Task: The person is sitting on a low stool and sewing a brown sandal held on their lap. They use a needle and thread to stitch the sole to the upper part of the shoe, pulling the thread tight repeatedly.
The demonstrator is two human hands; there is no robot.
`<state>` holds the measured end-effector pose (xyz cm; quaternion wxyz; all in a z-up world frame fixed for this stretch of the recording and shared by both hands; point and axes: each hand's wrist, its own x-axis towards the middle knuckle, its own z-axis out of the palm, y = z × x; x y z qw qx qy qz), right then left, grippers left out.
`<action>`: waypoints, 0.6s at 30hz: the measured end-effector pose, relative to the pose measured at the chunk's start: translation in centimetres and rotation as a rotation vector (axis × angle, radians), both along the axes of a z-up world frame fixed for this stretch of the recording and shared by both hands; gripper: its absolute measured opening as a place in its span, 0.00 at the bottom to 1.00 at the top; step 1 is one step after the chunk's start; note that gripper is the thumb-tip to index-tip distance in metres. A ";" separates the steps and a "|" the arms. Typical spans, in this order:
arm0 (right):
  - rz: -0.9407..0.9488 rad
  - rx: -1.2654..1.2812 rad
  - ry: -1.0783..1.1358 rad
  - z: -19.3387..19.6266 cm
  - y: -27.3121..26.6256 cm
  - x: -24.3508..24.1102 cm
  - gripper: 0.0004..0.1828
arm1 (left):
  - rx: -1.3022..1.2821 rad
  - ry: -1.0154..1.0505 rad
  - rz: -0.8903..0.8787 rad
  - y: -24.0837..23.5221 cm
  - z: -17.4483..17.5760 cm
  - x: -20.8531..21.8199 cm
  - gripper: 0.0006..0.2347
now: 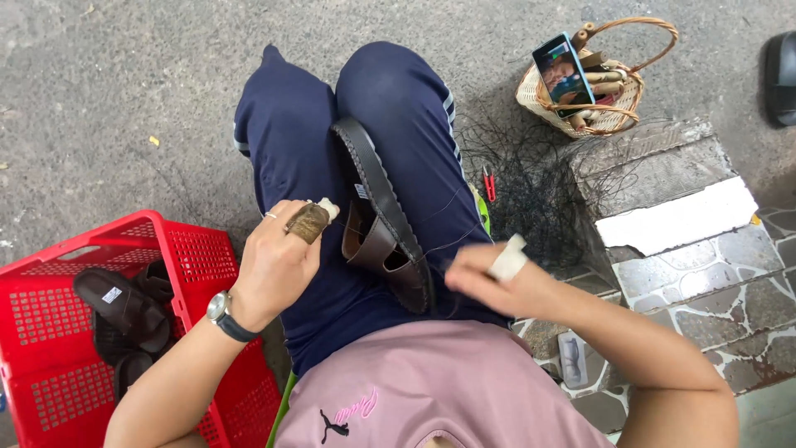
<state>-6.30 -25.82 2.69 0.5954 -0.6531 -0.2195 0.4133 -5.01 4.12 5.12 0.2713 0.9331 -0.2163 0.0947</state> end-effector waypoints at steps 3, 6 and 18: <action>-0.266 -0.184 -0.309 -1.5 0.5 0.2 0.05 | -0.052 0.031 0.005 0.2 0.1 -0.4 0.03; -0.326 -0.208 -0.440 -0.4 1.3 0.3 0.06 | -0.092 0.028 0.044 0.6 -0.7 -1.1 0.03; -0.195 -0.301 -1.036 -0.2 2.0 0.7 0.11 | -0.132 -0.096 0.132 0.8 -2.8 -1.8 0.00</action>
